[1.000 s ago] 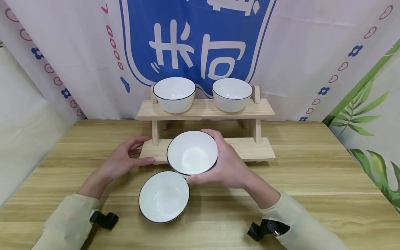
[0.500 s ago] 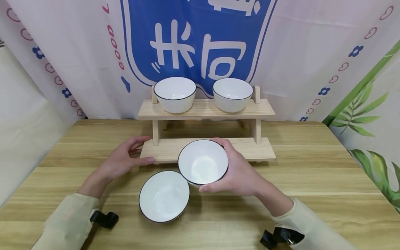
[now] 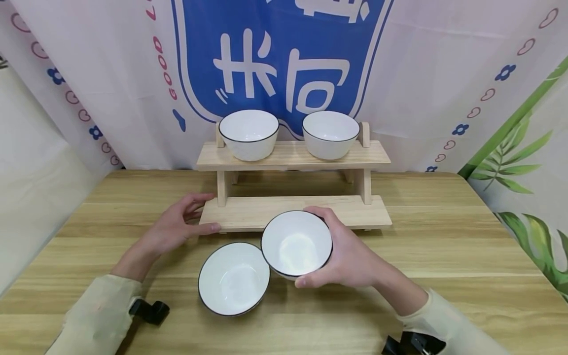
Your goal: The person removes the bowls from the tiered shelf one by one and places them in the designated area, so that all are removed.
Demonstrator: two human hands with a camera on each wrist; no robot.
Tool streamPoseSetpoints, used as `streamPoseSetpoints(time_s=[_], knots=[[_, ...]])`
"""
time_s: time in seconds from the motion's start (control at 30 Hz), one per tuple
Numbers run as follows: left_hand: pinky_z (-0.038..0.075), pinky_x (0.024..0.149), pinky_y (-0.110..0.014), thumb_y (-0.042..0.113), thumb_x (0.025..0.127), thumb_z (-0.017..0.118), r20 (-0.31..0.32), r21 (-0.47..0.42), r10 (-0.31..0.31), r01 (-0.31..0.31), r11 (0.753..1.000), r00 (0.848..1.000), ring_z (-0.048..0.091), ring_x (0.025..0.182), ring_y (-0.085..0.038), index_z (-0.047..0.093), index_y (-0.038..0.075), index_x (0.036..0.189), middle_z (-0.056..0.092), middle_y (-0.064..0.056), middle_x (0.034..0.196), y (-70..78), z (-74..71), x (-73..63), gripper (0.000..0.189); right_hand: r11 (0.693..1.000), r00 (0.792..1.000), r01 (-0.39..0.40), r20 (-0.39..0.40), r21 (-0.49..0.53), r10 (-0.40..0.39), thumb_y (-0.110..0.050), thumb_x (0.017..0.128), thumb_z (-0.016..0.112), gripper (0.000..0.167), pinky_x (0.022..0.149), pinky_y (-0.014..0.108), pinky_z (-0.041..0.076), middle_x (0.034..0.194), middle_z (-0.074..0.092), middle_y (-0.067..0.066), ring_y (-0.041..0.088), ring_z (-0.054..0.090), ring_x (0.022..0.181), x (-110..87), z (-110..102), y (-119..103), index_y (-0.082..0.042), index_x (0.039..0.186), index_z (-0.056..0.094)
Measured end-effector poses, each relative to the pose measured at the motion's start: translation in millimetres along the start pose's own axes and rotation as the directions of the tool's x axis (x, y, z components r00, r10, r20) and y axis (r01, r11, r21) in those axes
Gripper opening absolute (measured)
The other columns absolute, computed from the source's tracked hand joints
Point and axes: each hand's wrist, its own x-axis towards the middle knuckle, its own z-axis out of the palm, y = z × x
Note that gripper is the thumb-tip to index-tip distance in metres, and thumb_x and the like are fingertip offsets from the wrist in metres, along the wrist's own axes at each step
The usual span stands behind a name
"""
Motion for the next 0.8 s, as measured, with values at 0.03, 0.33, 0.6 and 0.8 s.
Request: streamPoseSetpoints(time_s=[0.03, 0.33, 0.6, 0.8], knots=[[0.037, 0.124, -0.066, 0.037, 0.094, 0.086, 0.001, 0.001, 0.004, -0.004, 1.000, 1.000, 0.043, 0.154, -0.050, 0.035, 0.009, 0.166, 0.042, -0.028, 0.167, -0.1, -0.2, 0.1, 0.092, 1.000, 1.000, -0.001, 0.005, -0.001, 0.001, -0.023, 0.064, 0.103, 0.118, 0.104, 0.046, 0.058, 0.152, 0.054, 0.009, 0.030, 0.064, 0.128, -1.1, 0, 1, -0.013, 0.158, 0.033], [0.038, 0.122, -0.067, 0.035, 0.095, 0.085, -0.002, 0.007, 0.009, -0.009, 1.000, 1.000, 0.044, 0.152, -0.052, 0.034, 0.009, 0.166, 0.041, -0.029, 0.167, -1.1, -0.3, 1.3, 0.092, 1.000, 0.997, 0.004, 0.075, -0.030, -0.002, -0.024, 0.065, 0.103, 0.111, 0.105, 0.037, 0.058, 0.148, 0.057, 0.010, 0.028, 0.064, 0.126, -11.9, -7, 18, -0.014, 0.154, 0.037], [0.037, 0.124, -0.066, 0.037, 0.094, 0.085, -0.002, 0.004, -0.001, 0.001, 1.000, 1.000, 0.043, 0.154, -0.050, 0.036, 0.010, 0.166, 0.042, -0.028, 0.167, -0.1, -0.2, 0.7, 0.092, 0.998, 0.984, 0.036, 0.177, -0.044, -0.028, -0.024, 0.067, 0.103, 0.109, 0.107, 0.033, 0.056, 0.146, 0.058, 0.012, 0.030, 0.064, 0.128, -18.1, -10, 31, -0.013, 0.153, 0.037], [0.037, 0.124, -0.066, 0.039, 0.093, 0.086, -0.002, 0.009, 0.003, -0.003, 1.000, 1.000, 0.043, 0.154, -0.050, 0.036, 0.010, 0.165, 0.042, -0.028, 0.168, -0.5, 0.0, 0.3, 0.092, 0.998, 0.978, 0.049, 0.206, -0.028, -0.042, -0.022, 0.067, 0.103, 0.109, 0.109, 0.034, 0.055, 0.147, 0.057, 0.013, 0.031, 0.063, 0.129, -17.5, -10, 34, -0.012, 0.153, 0.037]])
